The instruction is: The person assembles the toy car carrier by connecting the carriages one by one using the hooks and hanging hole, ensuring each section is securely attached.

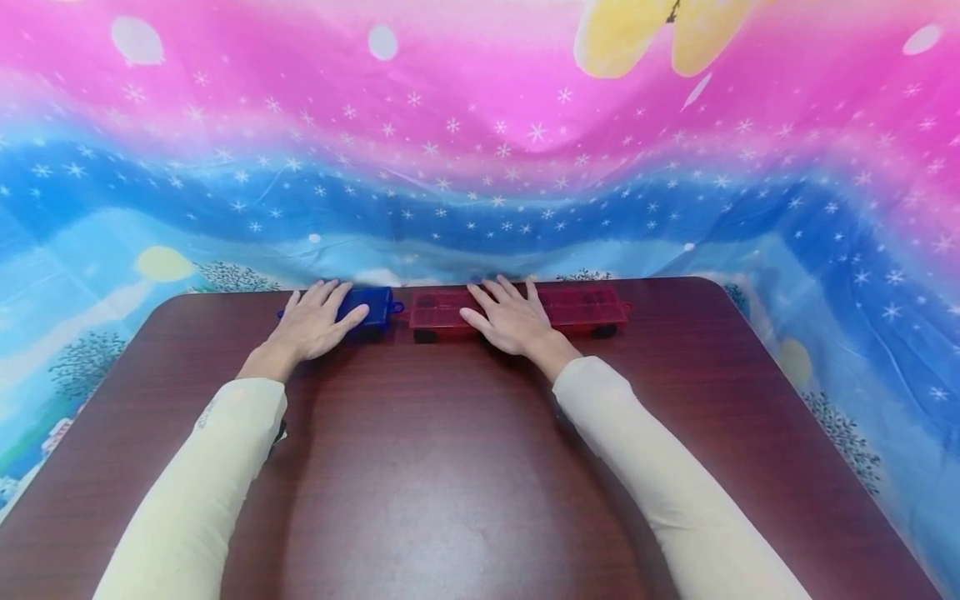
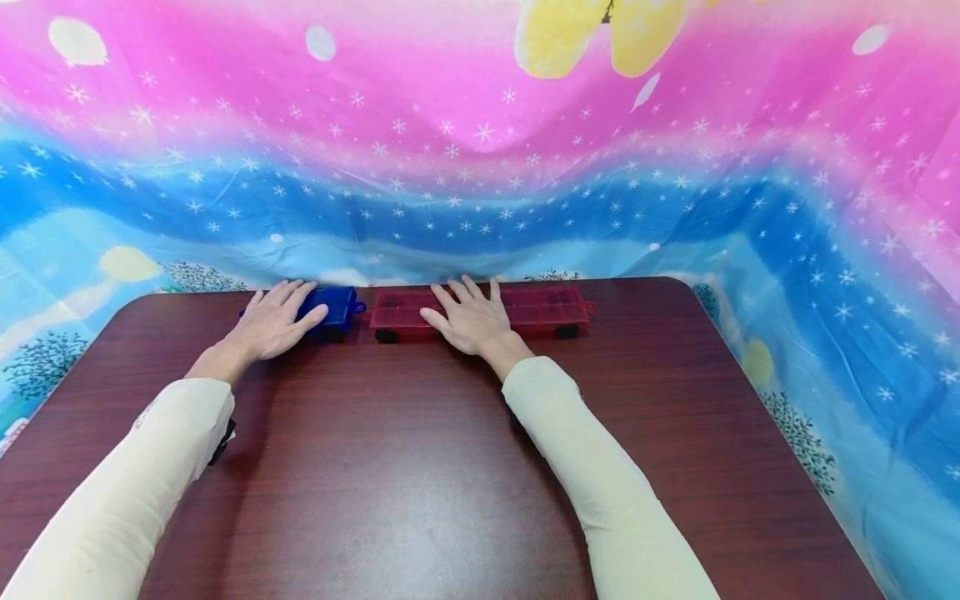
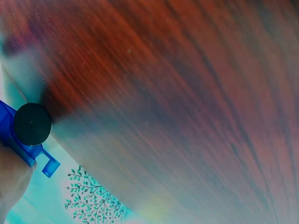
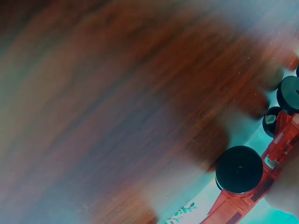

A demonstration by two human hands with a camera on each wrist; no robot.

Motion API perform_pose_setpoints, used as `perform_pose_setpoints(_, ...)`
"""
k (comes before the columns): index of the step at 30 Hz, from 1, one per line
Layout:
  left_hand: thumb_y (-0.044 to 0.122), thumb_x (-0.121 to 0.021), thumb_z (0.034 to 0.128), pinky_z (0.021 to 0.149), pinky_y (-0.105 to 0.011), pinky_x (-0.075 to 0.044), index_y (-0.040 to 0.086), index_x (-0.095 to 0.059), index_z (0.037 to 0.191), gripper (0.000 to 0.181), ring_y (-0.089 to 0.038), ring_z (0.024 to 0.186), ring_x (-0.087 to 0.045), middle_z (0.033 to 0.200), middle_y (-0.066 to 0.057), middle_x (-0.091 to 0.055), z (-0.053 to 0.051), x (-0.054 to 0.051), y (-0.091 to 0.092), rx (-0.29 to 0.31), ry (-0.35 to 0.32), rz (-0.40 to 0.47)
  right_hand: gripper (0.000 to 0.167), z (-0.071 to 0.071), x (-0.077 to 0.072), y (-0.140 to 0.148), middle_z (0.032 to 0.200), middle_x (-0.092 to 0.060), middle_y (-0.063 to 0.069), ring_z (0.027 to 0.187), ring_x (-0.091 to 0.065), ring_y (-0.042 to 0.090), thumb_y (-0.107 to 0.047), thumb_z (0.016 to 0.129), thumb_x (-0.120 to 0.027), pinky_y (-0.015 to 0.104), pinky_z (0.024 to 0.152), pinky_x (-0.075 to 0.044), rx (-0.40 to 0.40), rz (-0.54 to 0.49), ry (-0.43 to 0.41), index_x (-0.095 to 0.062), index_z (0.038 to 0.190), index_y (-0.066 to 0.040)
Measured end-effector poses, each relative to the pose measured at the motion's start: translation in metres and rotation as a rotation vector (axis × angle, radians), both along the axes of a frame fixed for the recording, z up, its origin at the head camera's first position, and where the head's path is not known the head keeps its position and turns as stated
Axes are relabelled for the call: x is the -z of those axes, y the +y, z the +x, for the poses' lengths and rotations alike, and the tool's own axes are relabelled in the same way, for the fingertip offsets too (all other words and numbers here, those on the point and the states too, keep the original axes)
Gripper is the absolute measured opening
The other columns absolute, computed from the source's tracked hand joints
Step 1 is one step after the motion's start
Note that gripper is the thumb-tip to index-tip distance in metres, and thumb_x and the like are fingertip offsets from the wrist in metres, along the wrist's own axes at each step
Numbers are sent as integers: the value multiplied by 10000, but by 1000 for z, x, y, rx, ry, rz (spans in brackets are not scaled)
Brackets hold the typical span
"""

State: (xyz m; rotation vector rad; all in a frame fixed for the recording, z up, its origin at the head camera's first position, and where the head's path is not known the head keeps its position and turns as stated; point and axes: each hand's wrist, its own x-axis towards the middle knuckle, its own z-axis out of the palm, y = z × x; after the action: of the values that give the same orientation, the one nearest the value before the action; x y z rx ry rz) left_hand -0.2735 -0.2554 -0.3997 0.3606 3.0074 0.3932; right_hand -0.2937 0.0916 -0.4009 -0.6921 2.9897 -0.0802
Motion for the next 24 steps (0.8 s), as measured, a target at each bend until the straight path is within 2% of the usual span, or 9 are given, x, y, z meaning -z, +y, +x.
perform_pose_setpoints(12, 705, -241, 1015, 1178, -661, 16, 42, -191, 1620, 899, -463, 1518, -59, 1641, -276, -160, 1, -3, 2, 10, -8, -7, 763, -1, 1, 2, 1683, -204, 38, 1557, -87, 279, -705, 1016, -126, 630, 1196, 5, -4, -5, 22, -182, 1645, -276)
perform_pose_setpoints(24, 715, -237, 1010, 1175, -663, 27, 52, -180, 1625, 906, -459, 1521, -39, 1646, -269, -150, 2, -3, 4, 12, -16, -26, 762, 0, 0, 3, 1687, -190, 46, 1559, -65, 287, -702, 1018, -138, 634, 1192, 31, -5, -10, 5, -161, 1648, -273)
